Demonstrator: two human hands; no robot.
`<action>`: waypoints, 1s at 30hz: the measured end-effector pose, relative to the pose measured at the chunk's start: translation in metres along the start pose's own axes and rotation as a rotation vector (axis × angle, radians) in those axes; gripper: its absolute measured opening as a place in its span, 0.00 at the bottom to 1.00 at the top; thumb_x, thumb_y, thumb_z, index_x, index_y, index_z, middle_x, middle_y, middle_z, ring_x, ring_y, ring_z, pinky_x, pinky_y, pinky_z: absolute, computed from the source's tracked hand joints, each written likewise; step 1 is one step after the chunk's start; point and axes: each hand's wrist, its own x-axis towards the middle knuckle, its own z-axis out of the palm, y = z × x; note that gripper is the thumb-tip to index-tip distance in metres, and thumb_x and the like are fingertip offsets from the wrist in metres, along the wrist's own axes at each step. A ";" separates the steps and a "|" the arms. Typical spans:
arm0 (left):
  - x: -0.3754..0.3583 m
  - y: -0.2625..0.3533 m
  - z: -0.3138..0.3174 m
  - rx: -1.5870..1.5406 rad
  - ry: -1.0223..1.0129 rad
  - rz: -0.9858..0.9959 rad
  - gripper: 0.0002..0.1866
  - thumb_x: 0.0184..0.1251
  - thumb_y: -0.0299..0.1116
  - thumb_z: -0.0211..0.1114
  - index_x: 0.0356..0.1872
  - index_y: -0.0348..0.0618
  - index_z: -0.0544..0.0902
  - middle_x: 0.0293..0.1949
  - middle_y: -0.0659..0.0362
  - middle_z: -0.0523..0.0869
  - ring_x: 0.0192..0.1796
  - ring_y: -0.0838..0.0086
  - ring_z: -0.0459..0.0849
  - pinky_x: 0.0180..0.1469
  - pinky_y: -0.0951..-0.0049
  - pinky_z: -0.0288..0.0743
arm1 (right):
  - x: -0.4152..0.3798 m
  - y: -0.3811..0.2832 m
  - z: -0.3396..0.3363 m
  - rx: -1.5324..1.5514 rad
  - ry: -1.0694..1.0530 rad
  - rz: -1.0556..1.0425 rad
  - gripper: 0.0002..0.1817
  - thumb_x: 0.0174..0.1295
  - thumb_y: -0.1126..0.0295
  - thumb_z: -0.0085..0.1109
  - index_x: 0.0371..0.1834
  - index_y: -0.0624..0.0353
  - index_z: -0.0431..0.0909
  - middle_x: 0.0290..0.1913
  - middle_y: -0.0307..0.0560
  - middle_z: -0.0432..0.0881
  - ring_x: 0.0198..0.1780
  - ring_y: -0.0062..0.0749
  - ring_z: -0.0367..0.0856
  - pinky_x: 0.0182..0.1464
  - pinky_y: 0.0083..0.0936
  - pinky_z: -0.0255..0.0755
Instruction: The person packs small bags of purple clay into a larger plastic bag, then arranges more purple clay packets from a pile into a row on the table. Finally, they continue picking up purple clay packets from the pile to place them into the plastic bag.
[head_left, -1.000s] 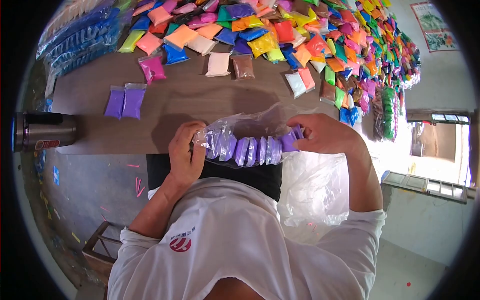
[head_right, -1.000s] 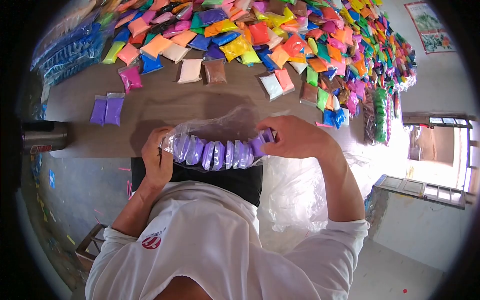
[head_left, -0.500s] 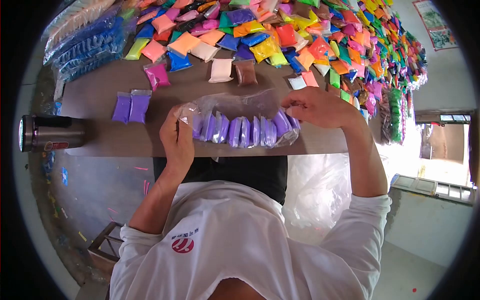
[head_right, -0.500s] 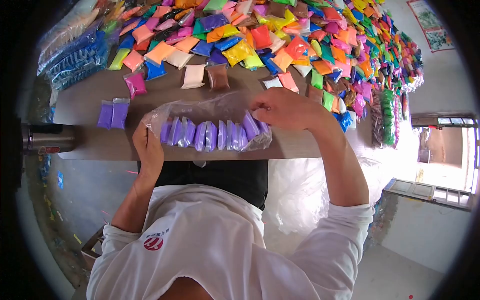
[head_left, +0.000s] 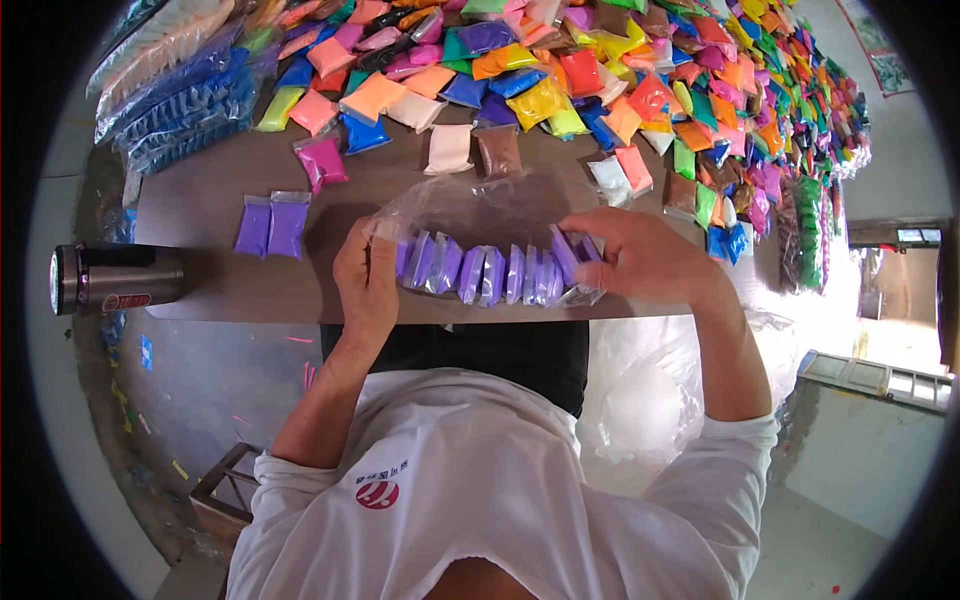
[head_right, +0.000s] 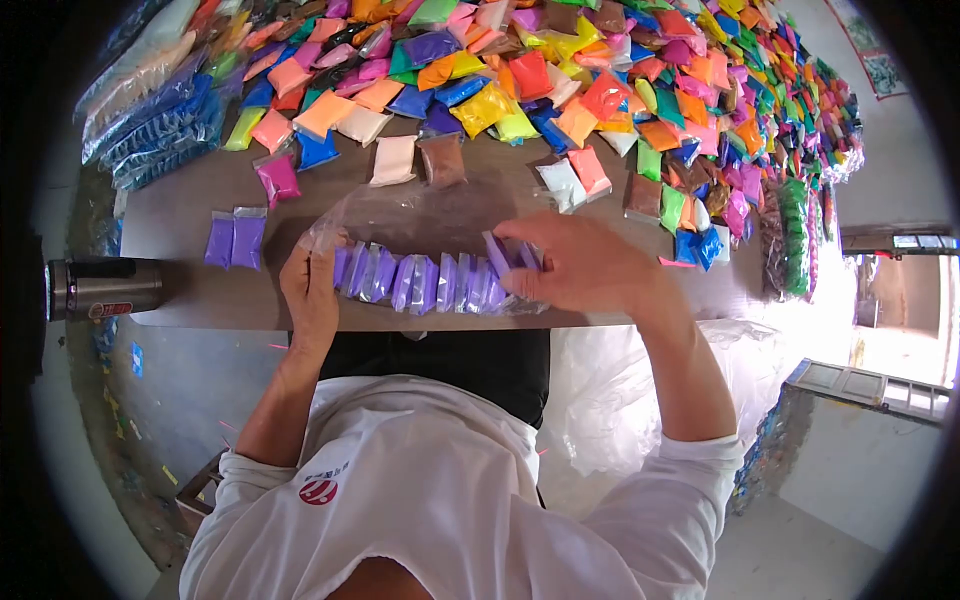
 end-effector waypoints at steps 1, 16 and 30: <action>0.000 -0.001 0.000 -0.003 -0.002 -0.002 0.11 0.78 0.31 0.53 0.45 0.34 0.81 0.33 0.62 0.81 0.37 0.80 0.75 0.41 0.77 0.70 | -0.003 0.003 0.008 -0.025 0.119 -0.103 0.32 0.57 0.58 0.69 0.66 0.52 0.75 0.56 0.51 0.82 0.54 0.46 0.82 0.56 0.38 0.76; 0.000 0.001 0.003 0.015 -0.001 -0.044 0.11 0.77 0.30 0.54 0.46 0.33 0.81 0.37 0.60 0.82 0.40 0.78 0.77 0.45 0.75 0.72 | -0.003 0.040 0.061 -0.338 0.594 -0.382 0.30 0.44 0.59 0.77 0.51 0.55 0.80 0.53 0.46 0.79 0.50 0.45 0.81 0.52 0.38 0.78; 0.000 0.001 0.002 0.025 -0.011 -0.020 0.09 0.76 0.29 0.54 0.44 0.34 0.81 0.35 0.61 0.82 0.38 0.80 0.75 0.44 0.76 0.71 | -0.007 0.042 0.084 -0.421 0.701 -0.442 0.27 0.43 0.62 0.77 0.49 0.58 0.82 0.51 0.41 0.82 0.54 0.38 0.78 0.56 0.37 0.75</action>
